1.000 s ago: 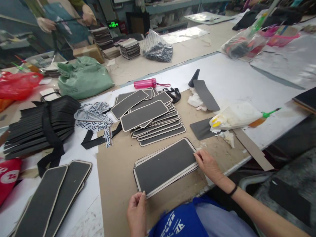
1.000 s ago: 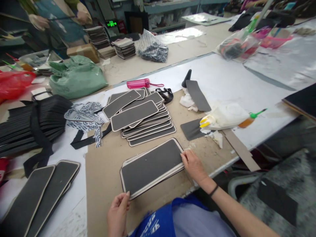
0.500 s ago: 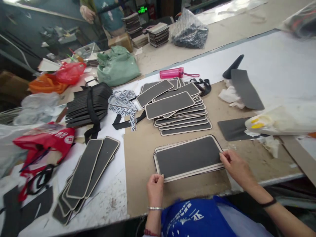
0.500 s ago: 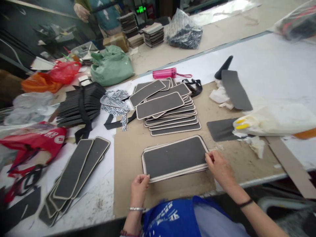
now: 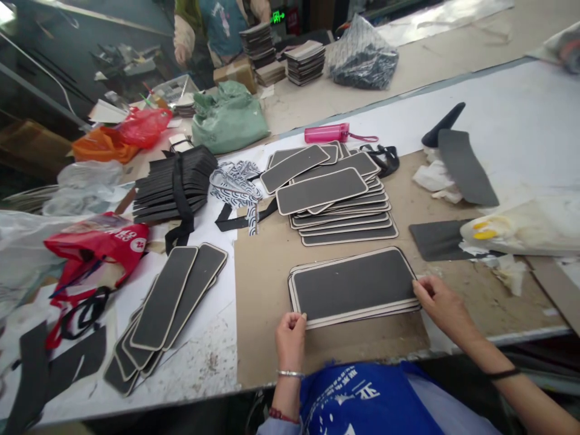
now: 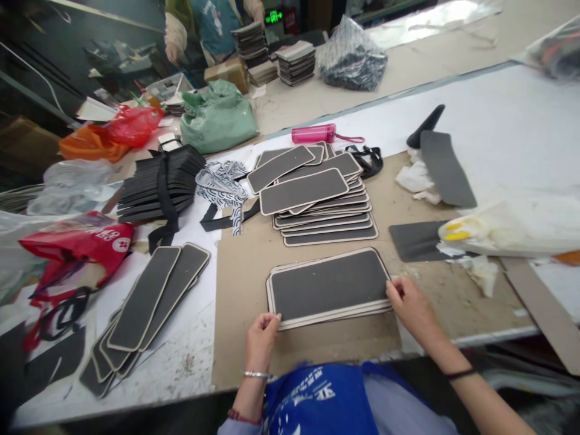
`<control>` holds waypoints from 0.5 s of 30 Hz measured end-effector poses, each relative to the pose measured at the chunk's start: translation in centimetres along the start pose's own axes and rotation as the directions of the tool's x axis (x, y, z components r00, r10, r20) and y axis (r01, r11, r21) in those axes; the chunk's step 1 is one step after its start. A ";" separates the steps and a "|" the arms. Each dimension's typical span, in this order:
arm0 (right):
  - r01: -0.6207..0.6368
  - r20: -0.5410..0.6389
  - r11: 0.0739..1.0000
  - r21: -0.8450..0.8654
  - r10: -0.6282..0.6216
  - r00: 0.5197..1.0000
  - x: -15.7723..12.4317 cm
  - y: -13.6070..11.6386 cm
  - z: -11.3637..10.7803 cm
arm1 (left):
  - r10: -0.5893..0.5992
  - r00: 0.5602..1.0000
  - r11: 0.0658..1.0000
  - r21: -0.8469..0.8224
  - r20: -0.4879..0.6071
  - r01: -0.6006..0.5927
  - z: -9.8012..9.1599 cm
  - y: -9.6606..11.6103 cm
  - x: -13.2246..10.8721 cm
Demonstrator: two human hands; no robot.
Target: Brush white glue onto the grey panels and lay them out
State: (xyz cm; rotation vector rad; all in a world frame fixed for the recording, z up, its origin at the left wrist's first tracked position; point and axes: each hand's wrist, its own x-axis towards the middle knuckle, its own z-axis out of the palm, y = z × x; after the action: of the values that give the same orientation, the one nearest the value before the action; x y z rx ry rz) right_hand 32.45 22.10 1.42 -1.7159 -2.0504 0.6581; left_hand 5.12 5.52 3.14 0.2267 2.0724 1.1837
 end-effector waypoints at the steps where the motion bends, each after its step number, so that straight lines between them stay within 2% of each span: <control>1: -0.004 -0.004 1.000 0.009 0.004 1.000 0.0 0.0 0.1 | -0.001 1.000 1.000 0.004 0.008 0.001 -0.1 0.0 0.0; 9: -0.062 -0.032 0.993 0.104 0.066 0.997 -0.1 -0.6 0.2 | -0.038 0.998 0.986 0.163 0.041 0.030 -0.4 -1.0 0.9; 15: -0.078 -0.007 0.990 0.120 0.080 0.997 -0.2 -0.7 0.0 | -0.054 0.998 0.974 0.225 0.045 0.043 -0.6 -0.8 1.1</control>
State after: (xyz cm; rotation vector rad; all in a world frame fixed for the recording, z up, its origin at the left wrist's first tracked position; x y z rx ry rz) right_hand 31.92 21.81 1.89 -1.7347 -1.9025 0.7775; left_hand 4.09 5.19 2.09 0.3071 2.1530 0.9055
